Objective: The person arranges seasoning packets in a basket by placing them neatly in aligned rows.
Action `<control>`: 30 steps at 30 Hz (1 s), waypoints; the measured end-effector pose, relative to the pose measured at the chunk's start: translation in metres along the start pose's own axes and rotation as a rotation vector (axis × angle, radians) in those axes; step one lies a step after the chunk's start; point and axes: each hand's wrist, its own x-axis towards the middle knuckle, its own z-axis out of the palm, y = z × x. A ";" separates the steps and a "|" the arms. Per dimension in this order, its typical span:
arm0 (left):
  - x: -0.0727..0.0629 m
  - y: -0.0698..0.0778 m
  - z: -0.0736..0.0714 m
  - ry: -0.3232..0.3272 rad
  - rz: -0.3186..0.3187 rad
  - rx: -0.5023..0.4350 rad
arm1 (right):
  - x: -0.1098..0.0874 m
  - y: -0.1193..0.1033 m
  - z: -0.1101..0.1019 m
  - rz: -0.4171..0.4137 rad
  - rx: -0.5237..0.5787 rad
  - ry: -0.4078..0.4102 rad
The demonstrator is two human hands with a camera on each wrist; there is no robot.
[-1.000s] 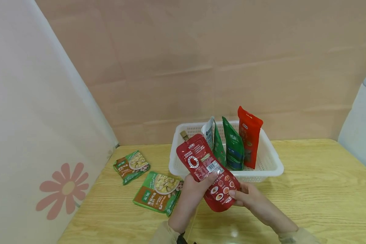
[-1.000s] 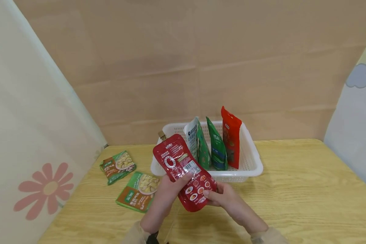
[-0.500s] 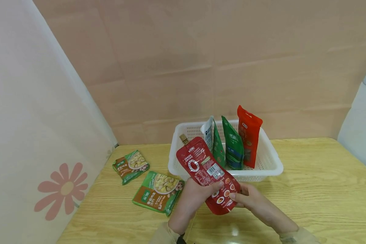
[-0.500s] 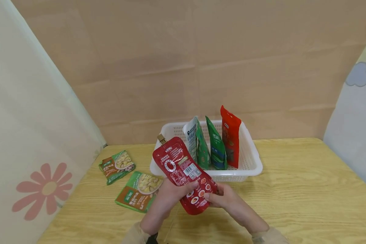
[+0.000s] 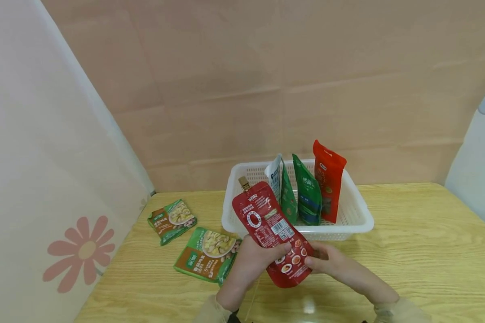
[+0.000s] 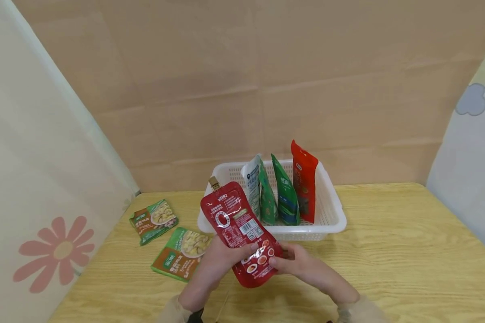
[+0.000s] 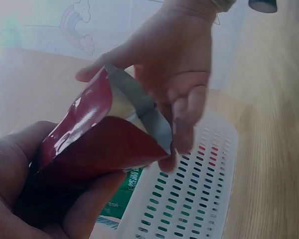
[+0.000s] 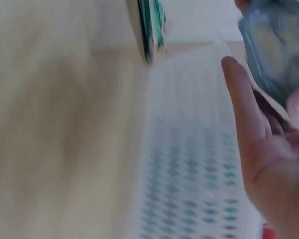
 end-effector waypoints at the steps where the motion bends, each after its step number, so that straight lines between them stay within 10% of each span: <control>1: -0.001 0.001 -0.001 -0.003 0.004 0.000 | 0.000 -0.004 -0.001 -0.043 -0.073 0.065; 7: -0.002 0.004 -0.005 0.003 -0.008 0.008 | 0.000 -0.025 -0.020 -0.239 -0.662 0.593; 15: -0.005 0.005 -0.005 0.003 -0.008 0.020 | 0.012 -0.017 -0.050 -0.083 -1.226 0.300; 30: -0.005 0.004 -0.007 0.014 -0.012 0.058 | 0.019 0.002 -0.059 -0.111 -1.418 0.296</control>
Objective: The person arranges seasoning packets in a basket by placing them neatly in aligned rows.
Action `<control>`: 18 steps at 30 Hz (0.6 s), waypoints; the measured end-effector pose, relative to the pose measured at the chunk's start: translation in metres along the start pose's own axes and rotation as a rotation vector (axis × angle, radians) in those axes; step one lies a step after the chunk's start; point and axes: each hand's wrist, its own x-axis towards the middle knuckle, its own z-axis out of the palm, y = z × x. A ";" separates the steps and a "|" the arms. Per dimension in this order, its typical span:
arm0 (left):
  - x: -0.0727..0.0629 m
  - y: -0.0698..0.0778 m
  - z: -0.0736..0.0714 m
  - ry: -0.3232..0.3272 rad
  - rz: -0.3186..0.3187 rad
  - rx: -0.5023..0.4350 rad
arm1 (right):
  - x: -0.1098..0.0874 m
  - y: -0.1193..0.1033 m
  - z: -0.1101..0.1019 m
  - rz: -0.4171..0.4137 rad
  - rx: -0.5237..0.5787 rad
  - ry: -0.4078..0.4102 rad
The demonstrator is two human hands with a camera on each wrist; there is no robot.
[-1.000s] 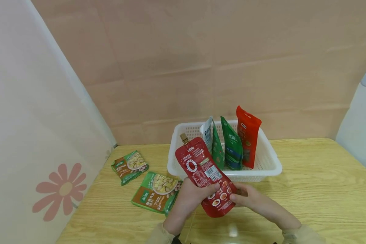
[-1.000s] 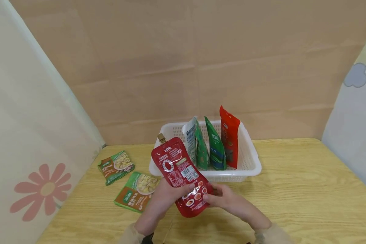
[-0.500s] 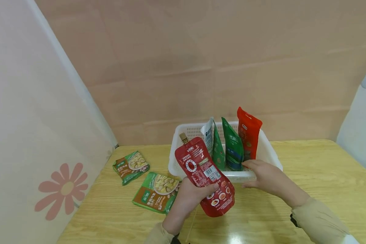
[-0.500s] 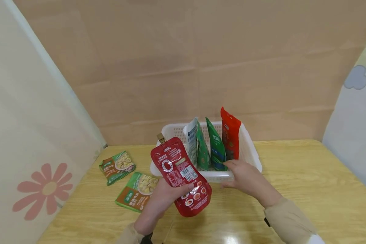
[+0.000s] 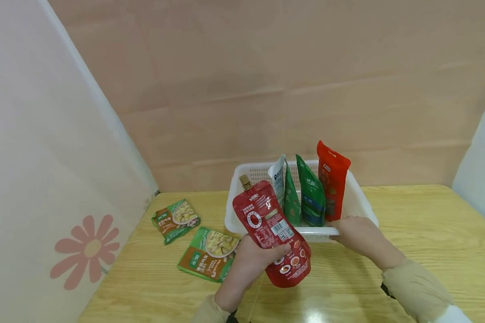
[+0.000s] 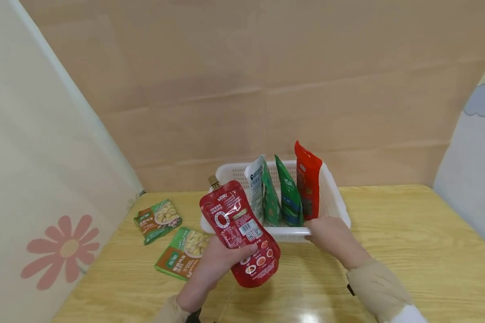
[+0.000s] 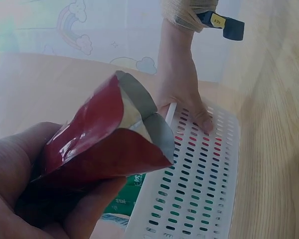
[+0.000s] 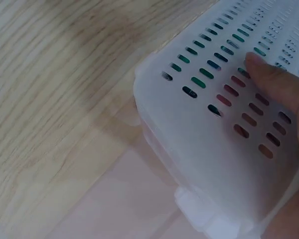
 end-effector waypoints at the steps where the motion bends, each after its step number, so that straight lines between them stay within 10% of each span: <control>1: 0.000 0.000 0.000 0.001 0.001 0.001 | 0.000 0.000 0.000 -0.005 -0.008 0.008; 18: 0.017 0.039 -0.015 0.137 0.144 0.110 | -0.001 0.001 0.001 -0.004 0.008 0.037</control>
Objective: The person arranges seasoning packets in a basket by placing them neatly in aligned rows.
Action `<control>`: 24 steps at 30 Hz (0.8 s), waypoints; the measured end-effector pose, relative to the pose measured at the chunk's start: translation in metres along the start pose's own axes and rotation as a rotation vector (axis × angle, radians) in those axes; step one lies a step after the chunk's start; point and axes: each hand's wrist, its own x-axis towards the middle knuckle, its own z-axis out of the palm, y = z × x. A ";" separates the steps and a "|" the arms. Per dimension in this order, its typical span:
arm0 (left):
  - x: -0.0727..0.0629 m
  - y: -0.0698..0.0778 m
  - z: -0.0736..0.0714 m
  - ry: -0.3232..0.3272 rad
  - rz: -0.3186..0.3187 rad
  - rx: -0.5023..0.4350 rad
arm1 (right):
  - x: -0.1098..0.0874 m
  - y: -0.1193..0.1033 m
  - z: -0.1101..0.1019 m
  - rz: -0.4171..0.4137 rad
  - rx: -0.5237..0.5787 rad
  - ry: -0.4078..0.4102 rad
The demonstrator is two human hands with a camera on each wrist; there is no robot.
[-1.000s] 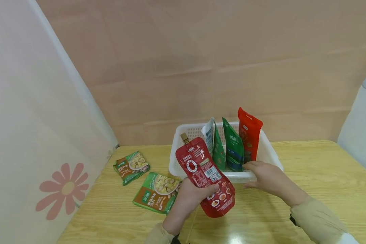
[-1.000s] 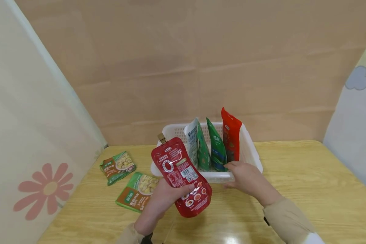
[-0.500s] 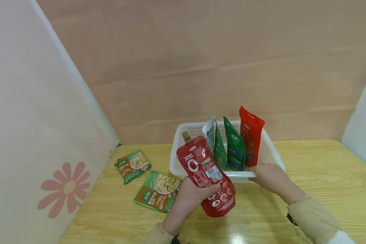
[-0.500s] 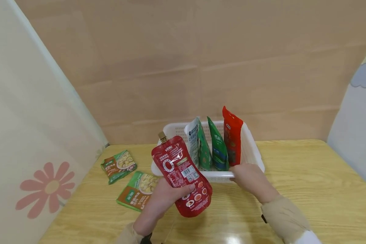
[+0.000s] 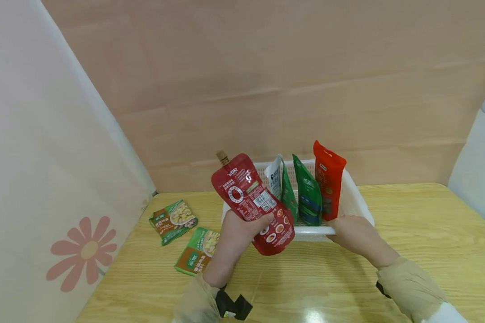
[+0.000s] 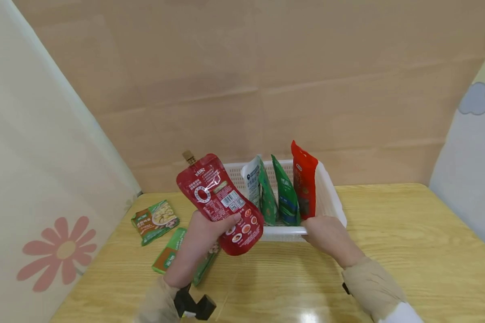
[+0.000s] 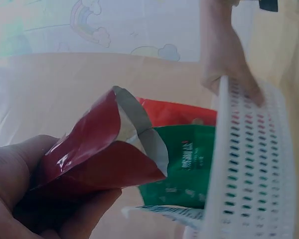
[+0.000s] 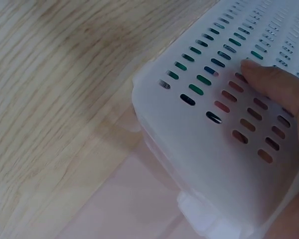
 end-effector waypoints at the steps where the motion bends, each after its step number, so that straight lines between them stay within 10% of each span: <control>1: 0.003 0.002 -0.002 0.017 0.007 0.008 | 0.000 0.000 0.000 -0.002 -0.001 0.002; 12: 0.022 0.023 -0.014 0.307 0.036 0.219 | 0.001 -0.001 0.001 -0.022 -0.006 0.044; 24: 0.056 0.003 -0.006 0.454 0.185 0.396 | 0.001 0.000 0.001 0.005 -0.013 -0.004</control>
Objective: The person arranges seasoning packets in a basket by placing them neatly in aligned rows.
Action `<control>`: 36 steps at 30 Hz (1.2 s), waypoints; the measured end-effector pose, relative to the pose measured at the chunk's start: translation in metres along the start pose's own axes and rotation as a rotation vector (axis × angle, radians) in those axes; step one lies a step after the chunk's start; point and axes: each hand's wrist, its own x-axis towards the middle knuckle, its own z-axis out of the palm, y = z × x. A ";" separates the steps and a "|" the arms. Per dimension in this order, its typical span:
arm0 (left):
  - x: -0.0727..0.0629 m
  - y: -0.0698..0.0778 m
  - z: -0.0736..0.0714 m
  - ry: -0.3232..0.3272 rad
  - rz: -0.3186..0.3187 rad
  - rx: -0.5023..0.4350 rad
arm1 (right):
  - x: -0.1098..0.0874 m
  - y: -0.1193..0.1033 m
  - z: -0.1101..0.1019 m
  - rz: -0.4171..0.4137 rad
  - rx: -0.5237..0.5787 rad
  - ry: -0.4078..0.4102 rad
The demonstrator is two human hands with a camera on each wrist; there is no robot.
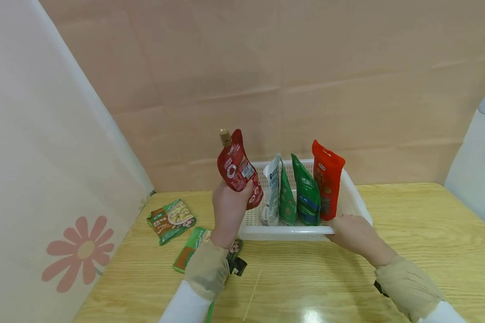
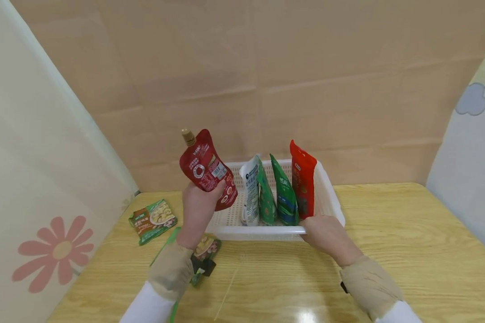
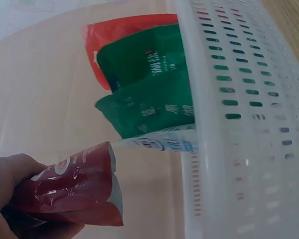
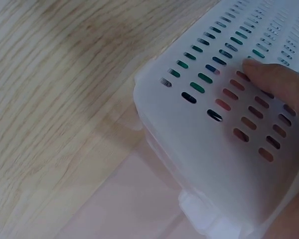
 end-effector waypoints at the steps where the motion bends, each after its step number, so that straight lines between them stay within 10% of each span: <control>1: 0.003 -0.001 0.003 0.002 0.004 0.003 | 0.000 0.001 0.000 0.002 0.001 -0.003; 20: 0.024 -0.057 0.049 0.156 -0.049 -0.071 | -0.002 -0.001 0.003 -0.012 -0.020 0.067; 27: 0.023 -0.069 0.049 0.085 -0.180 -0.071 | -0.002 -0.004 0.005 -0.016 -0.031 0.083; 36: 0.022 -0.068 0.052 -0.002 -0.180 -0.023 | -0.002 -0.003 0.001 0.002 -0.051 0.066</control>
